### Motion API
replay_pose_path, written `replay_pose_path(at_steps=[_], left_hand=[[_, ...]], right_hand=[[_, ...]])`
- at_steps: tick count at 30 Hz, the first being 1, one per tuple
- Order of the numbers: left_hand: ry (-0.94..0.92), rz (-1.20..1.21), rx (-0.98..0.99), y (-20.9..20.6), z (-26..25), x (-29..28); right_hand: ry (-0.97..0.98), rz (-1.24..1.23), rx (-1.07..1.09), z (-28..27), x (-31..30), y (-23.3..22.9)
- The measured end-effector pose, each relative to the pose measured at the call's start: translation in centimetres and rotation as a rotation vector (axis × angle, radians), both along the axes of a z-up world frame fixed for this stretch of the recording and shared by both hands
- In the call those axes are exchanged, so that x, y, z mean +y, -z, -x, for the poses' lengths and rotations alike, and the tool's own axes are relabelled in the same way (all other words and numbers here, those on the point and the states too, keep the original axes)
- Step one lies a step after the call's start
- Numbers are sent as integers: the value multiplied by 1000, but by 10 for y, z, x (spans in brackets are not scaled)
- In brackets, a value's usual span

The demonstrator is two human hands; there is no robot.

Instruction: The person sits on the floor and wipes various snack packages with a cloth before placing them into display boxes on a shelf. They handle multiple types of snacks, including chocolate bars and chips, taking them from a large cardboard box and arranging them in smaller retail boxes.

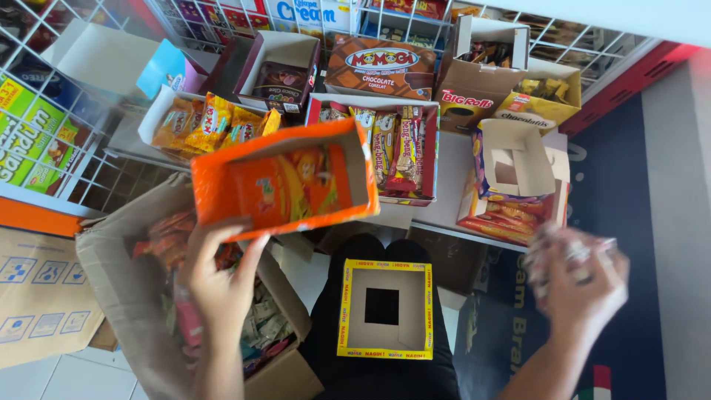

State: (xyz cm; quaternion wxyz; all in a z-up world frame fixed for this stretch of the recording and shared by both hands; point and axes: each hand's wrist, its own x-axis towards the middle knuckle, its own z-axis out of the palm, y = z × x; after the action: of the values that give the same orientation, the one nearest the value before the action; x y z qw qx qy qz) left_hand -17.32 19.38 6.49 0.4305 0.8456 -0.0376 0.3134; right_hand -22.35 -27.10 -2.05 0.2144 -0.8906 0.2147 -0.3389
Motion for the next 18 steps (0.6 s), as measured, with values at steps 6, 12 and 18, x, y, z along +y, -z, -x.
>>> replay_pose_path(at_steps=[6,12,18], left_hand=[[110,-30,-152,29,-60,-52],[155,-124,-88,45,-83,-75],[257,-83,-83,44,-89,-79]], right_hand=[[-127,-212,100,57,48,-8],[-122,-230,97,104,13,1],[-216,-274,83,97,13,11]])
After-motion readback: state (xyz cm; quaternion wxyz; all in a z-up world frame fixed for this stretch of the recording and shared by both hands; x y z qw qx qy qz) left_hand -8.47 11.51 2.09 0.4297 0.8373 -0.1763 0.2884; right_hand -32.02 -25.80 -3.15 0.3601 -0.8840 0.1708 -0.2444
